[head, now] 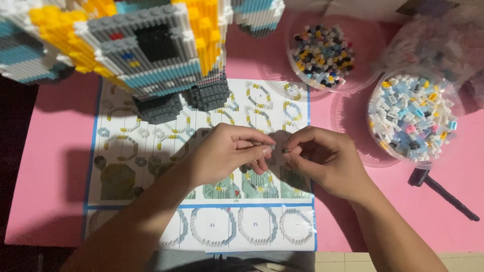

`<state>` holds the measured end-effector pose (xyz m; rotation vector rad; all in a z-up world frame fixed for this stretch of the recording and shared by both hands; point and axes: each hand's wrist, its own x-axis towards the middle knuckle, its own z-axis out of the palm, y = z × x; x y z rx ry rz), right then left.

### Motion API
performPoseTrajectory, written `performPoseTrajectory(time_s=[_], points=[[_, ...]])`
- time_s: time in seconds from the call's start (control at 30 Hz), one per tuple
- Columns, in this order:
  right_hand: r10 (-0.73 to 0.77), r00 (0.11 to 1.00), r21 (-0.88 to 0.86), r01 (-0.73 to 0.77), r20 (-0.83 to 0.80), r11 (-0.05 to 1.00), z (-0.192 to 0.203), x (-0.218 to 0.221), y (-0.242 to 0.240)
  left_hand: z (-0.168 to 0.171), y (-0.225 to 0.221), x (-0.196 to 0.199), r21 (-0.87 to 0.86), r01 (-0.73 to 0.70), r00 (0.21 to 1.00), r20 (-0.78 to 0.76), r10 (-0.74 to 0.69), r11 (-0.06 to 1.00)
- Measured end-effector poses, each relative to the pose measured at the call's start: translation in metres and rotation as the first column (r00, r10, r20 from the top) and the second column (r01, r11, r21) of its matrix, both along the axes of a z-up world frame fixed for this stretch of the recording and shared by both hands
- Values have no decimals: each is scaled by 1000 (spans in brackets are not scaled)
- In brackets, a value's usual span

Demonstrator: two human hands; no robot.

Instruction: Assembling a complex structure using small interlocking plastic blocks following a manual.

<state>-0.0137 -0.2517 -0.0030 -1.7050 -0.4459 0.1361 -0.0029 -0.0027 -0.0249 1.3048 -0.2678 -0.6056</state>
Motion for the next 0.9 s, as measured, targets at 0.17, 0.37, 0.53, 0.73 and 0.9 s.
performPoseTrajectory(time_s=[0.17,0.37,0.53,0.73,0.9], points=[[65,998,11,-65,-7,998,1,2,6,-9,-3,3,-8,11,999,46,-10,1000],[80,997,98,-79,-12,992,-8,10,3,1,1,2,13,28,997,66,-29,1000],[100,995,109,-98,-15,989,-10,11,1,-2,0,3,14,42,995,91,-43,999],[92,995,114,-87,-42,990,-11,10,3,-1,0,3,46,54,990,131,-59,997],[72,995,104,-65,-66,992,-14,8,4,3,-2,2,61,28,990,138,-37,998]])
